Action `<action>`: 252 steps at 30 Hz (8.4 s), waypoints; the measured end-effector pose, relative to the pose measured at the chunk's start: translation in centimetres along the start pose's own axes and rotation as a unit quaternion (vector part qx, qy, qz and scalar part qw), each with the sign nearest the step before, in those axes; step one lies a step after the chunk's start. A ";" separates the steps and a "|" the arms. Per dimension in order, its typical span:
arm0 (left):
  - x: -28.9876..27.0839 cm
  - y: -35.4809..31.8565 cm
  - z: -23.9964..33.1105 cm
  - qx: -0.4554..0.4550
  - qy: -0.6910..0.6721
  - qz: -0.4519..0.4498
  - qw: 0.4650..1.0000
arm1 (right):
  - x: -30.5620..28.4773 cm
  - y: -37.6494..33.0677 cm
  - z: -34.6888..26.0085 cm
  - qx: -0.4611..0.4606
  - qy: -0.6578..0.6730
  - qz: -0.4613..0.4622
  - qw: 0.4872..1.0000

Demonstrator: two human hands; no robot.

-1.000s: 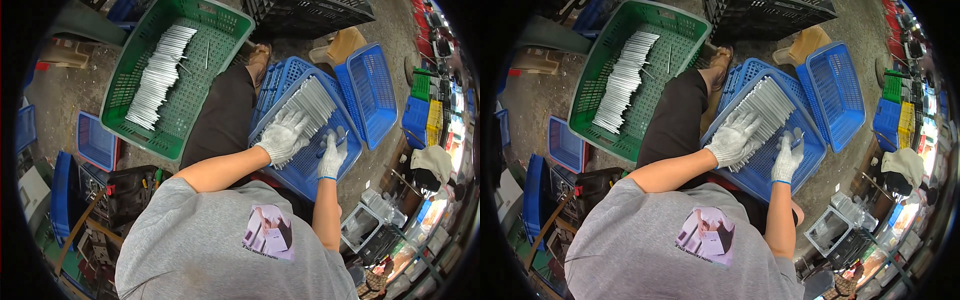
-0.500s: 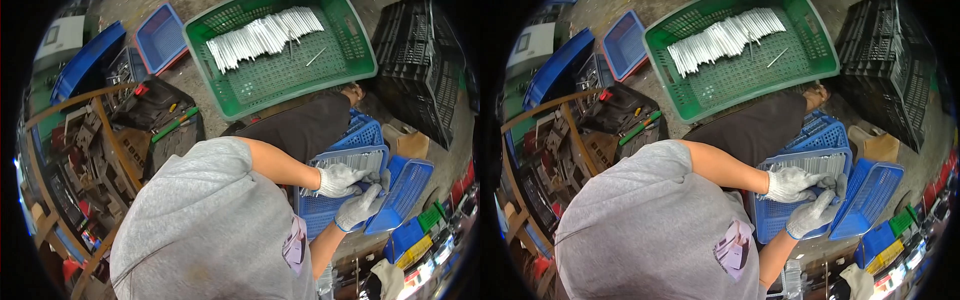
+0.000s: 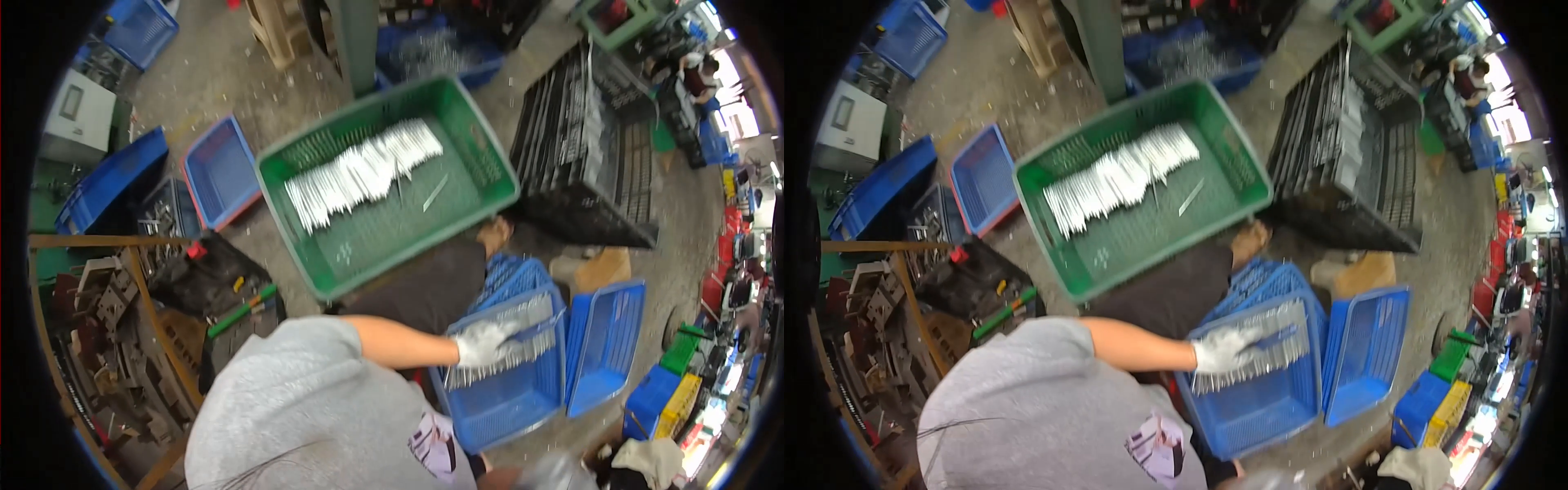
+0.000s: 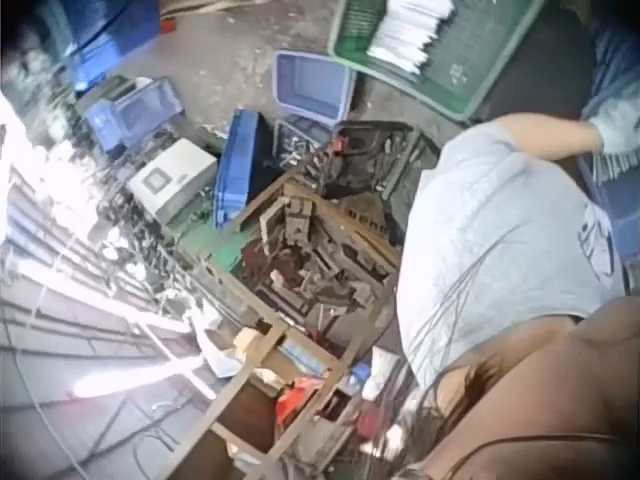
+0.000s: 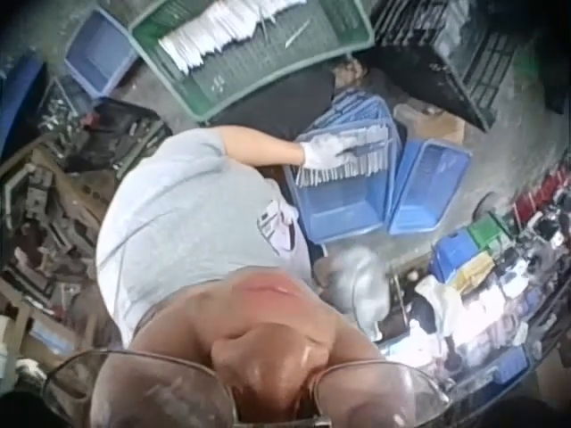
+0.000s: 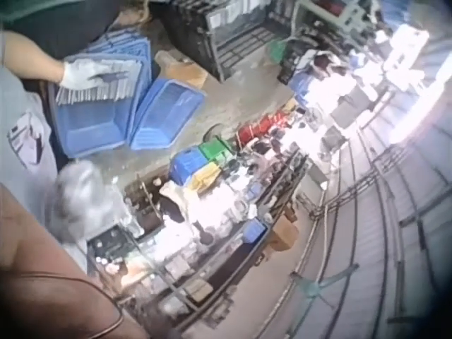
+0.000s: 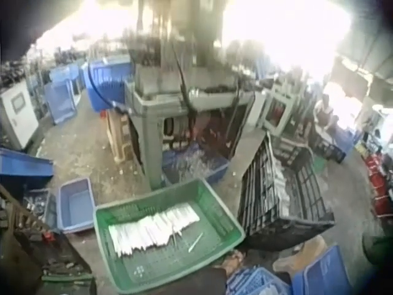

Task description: Sorting and organizing metal heat sinks from one crate into another while on a factory floor.

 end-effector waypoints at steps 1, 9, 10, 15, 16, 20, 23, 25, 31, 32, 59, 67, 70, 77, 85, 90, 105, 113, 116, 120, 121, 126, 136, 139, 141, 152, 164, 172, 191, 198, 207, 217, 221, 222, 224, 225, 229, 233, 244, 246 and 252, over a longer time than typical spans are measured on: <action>0.7 0.1 -0.2 -0.010 0.003 -0.023 1.000 | -0.5 0.4 0.2 0.031 0.013 0.012 0.999; -15.5 1.8 9.1 0.210 -0.064 0.170 0.961 | -3.8 0.9 2.3 0.183 0.073 0.082 0.977; -19.3 2.3 9.9 0.209 -0.073 0.208 0.953 | -4.0 0.7 2.3 0.192 0.074 0.079 0.975; -35.5 0.4 14.4 0.100 -0.077 0.353 0.927 | -3.5 1.1 4.2 0.259 0.083 0.052 0.961; -38.2 -0.3 15.1 0.078 -0.007 0.374 0.924 | -3.6 1.3 4.6 0.281 0.086 0.046 0.955; -46.5 -3.5 18.7 0.010 0.102 0.452 0.886 | -3.4 1.5 5.6 0.355 0.096 0.009 0.930; -52.2 -4.8 21.1 -0.062 0.219 0.473 0.851 | -3.1 1.6 6.4 0.397 0.094 -0.015 0.913; -55.5 -3.8 22.4 -0.141 0.341 0.450 0.813 | -2.9 1.7 6.8 0.428 0.090 -0.036 0.899; -63.6 0.0 21.1 -0.216 0.500 0.447 0.709 | -2.1 1.6 7.9 0.512 0.073 -0.102 0.850; -65.2 0.2 19.9 -0.229 0.497 0.450 0.705 | -2.0 1.6 8.1 0.525 0.070 -0.113 0.841; -68.6 1.8 13.9 -0.216 0.377 0.519 0.736 | -2.5 0.4 10.6 0.804 -0.030 -0.340 0.487; -64.4 2.0 18.3 -0.109 0.505 0.536 0.667 | -2.5 -1.2 11.5 0.849 -0.055 -0.394 0.347; -59.2 0.9 21.1 0.030 0.565 0.523 0.637 | -1.9 -2.8 11.6 0.858 -0.067 -0.420 0.288; -45.4 -3.0 18.4 0.216 0.557 0.381 0.706 | 1.0 -8.9 11.9 0.856 -0.123 -0.484 0.136; -34.0 -5.0 16.5 0.189 0.541 0.157 0.804 | 5.1 -25.0 12.6 0.758 -0.434 -0.476 -0.105; -27.9 -0.6 13.3 0.192 0.535 0.062 0.821 | 3.6 -25.1 11.3 0.737 -0.404 -0.460 -0.287; -6.7 12.5 2.2 -0.006 0.153 -0.165 0.974 | 28.6 -12.7 -4.2 0.130 -0.947 -0.155 0.249; -5.4 12.7 -6.1 -0.047 -0.009 -0.114 0.992 | 33.8 -4.8 -3.4 0.147 -0.939 -0.111 0.291; -6.1 11.8 -8.4 -0.126 -0.096 -0.059 0.986 | 34.0 0.3 -2.0 0.073 -0.953 -0.093 0.279; -5.8 11.0 -7.1 -0.109 -0.116 -0.047 0.986 | 33.5 8.9 -0.6 -0.186 -0.946 -0.076 0.253; -5.6 11.0 -6.8 -0.102 -0.115 -0.057 0.986 | 32.7 10.9 -0.5 -0.218 -0.933 -0.074 0.278; -3.9 11.0 -4.5 -0.085 -0.104 -0.113 0.984 | 36.5 20.4 -3.6 -0.316 -0.898 -0.060 0.301; -2.3 11.1 -1.8 -0.097 -0.141 -0.147 0.974 | 44.4 25.4 -4.5 -0.368 -0.863 -0.080 0.337; -3.5 10.6 -3.5 -0.104 -0.138 -0.132 0.976 | 41.5 24.4 -2.0 -0.423 -0.861 -0.085 0.269; -1.8 11.4 -2.7 -0.089 -0.131 -0.158 0.975 | 45.5 23.4 1.0 -0.425 -0.857 -0.059 0.286; -3.3 9.8 -3.5 -0.085 -0.058 -0.155 0.983 | 49.6 6.1 11.3 -0.313 -0.864 -0.186 0.349; -5.4 11.3 -8.0 -0.106 -0.100 -0.089 0.985 | 57.1 -18.5 0.4 -0.285 -0.725 -0.377 0.500; -6.4 9.4 -6.3 -0.130 -0.073 -0.082 0.985 | 57.5 -24.4 0.7 -0.317 -0.682 -0.423 0.506; -7.1 15.2 -10.6 -0.179 0.022 -0.207 0.962 | 51.7 -67.5 -9.9 -0.807 -0.579 0.108 -0.044; -9.9 12.4 -6.8 -0.181 0.060 -0.163 0.968 | 49.5 -68.1 -11.9 -0.679 -0.471 0.431 -0.363; -3.6 7.9 -3.2 -0.108 0.131 -0.108 0.980 | 51.8 -73.1 -11.8 -0.795 -0.479 0.163 -0.334; -4.9 8.0 -6.3 -0.099 0.071 -0.104 0.987 | 59.7 -60.5 4.8 -0.686 -0.685 -0.244 -0.016; -5.0 6.3 -5.4 -0.105 0.059 -0.108 0.987 | 58.2 -45.5 11.3 -0.617 -0.748 -0.244 -0.014; -4.7 6.4 -4.2 -0.102 0.059 -0.117 0.986 | 58.4 -43.3 12.8 -0.601 -0.761 -0.244 -0.012; -4.8 6.3 -2.5 -0.098 0.063 -0.128 0.985 | 58.0 -37.9 14.6 -0.563 -0.791 -0.240 -0.008; -4.9 6.5 -2.1 -0.098 0.057 -0.118 0.987 | 58.1 -35.5 15.5 -0.544 -0.805 -0.237 -0.006; -4.9 5.9 -1.6 -0.108 0.029 -0.099 0.989 | 54.0 -22.8 16.5 -0.469 -0.857 -0.213 0.004; -5.0 6.6 0.2 -0.050 -0.078 -0.050 0.994 | 50.7 -13.7 16.7 -0.406 -0.894 -0.189 0.021; 3.3 10.3 18.7 0.000 -0.374 -0.198 0.906 | 40.1 0.9 16.2 -0.271 -0.930 -0.209 -0.137; 5.0 11.2 19.0 -0.017 -0.381 -0.176 0.908 | 39.6 1.7 17.0 -0.266 -0.917 -0.235 -0.184; 8.1 14.0 20.0 -0.117 -0.412 -0.100 0.898 | 33.0 0.8 20.2 -0.366 -0.778 -0.233 -0.455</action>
Point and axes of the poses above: each hand's wrist, its own y-axis towards the middle knuckle, its own x-axis out of the palm, z = x × y, the point moved 5 cm from there along y, towards the middle knuckle, and after that the axes turned 7 degrees about -z, right-handed, at the moved point
